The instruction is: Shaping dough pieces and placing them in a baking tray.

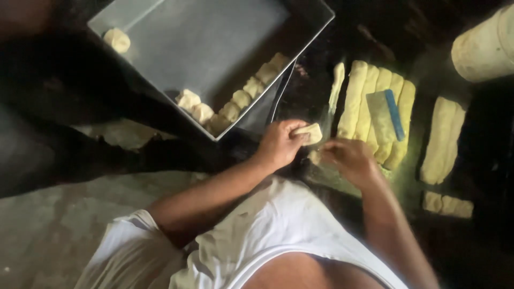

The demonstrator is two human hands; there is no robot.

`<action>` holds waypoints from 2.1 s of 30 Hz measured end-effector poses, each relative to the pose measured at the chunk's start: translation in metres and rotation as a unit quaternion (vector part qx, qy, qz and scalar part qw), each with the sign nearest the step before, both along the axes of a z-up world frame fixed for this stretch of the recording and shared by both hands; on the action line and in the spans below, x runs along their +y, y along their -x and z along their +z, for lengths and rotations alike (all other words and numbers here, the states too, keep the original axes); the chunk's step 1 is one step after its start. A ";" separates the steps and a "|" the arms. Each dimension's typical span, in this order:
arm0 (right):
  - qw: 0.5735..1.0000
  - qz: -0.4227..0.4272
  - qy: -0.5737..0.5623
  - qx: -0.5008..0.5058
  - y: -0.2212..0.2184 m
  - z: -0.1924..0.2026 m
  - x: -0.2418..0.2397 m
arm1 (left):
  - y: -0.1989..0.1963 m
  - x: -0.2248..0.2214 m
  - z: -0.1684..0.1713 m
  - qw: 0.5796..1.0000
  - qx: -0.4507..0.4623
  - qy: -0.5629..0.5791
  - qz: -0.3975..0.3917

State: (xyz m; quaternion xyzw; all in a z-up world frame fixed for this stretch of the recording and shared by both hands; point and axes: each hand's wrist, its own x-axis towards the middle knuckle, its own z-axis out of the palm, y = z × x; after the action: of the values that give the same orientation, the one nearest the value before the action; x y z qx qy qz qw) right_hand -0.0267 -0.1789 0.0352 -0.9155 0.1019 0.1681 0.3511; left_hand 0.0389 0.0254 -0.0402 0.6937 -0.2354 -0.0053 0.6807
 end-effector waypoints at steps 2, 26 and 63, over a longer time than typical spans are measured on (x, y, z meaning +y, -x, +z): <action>0.989 -0.012 -0.119 -0.091 0.012 -0.009 -0.013 | 0.002 -0.004 0.005 1.000 -0.013 0.000 -0.011; 0.907 0.070 0.072 -0.409 0.060 0.008 -0.018 | 0.036 -0.035 0.074 0.990 0.095 -0.017 -0.103; 0.932 0.125 0.063 -0.334 0.041 0.030 -0.014 | 0.033 -0.040 0.029 0.981 0.131 -0.100 -0.106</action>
State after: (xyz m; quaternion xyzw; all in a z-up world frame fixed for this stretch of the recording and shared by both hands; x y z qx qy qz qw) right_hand -0.0672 -0.1924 0.0648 -0.9444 -0.1263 -0.1116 0.2822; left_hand 0.0057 -0.0150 -0.0110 0.7227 -0.2149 -0.1921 0.6283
